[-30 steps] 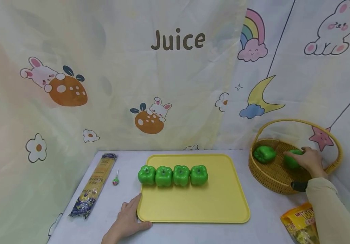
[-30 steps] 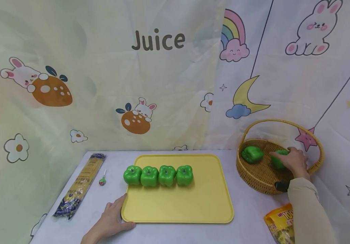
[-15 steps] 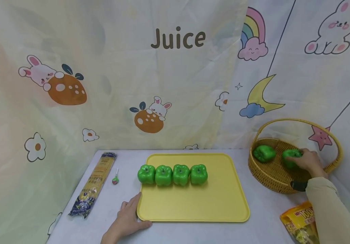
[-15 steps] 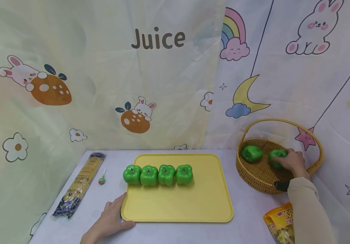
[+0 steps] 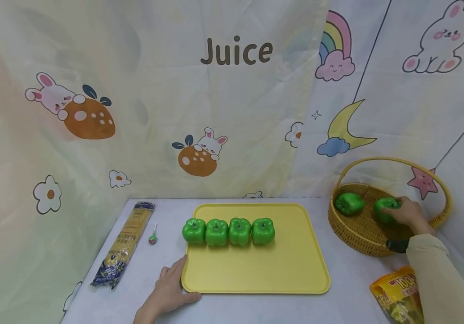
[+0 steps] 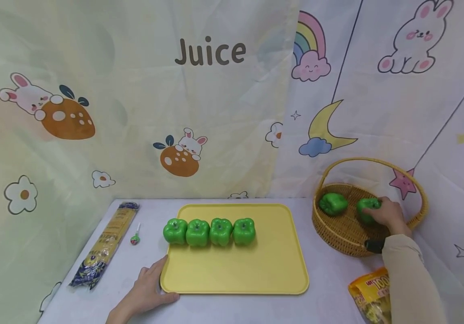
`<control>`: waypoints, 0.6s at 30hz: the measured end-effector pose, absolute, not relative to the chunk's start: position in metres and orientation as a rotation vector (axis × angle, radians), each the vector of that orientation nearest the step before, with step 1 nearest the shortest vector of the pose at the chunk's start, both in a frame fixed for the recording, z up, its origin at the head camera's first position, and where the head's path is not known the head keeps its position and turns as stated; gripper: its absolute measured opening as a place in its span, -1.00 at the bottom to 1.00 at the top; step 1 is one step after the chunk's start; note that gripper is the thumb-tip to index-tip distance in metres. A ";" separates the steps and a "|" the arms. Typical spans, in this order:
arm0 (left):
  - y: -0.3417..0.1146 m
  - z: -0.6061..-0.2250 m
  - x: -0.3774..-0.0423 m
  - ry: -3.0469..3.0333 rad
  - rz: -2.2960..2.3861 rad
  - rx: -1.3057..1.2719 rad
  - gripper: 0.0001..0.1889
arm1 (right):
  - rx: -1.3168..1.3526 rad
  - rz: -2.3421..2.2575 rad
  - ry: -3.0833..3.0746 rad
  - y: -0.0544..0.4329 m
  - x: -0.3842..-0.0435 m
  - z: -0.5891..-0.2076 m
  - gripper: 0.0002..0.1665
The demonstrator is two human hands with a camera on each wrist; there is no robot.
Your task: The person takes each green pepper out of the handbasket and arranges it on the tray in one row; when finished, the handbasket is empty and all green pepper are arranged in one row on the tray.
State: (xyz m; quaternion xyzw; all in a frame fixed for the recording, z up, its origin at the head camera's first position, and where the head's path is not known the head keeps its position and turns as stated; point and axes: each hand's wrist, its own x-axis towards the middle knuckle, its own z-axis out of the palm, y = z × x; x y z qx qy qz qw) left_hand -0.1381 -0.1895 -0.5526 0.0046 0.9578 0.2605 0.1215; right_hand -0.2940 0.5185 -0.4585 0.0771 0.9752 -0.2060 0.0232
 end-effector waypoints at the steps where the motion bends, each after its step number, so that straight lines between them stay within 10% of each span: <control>1: -0.189 -0.553 -0.138 2.797 0.761 0.011 0.33 | 0.242 -0.634 3.027 0.519 -0.294 -0.457 0.02; 18: -0.190 -0.552 -0.137 2.818 0.739 0.016 0.35 | 0.150 -0.652 3.172 0.490 -0.271 -0.422 0.01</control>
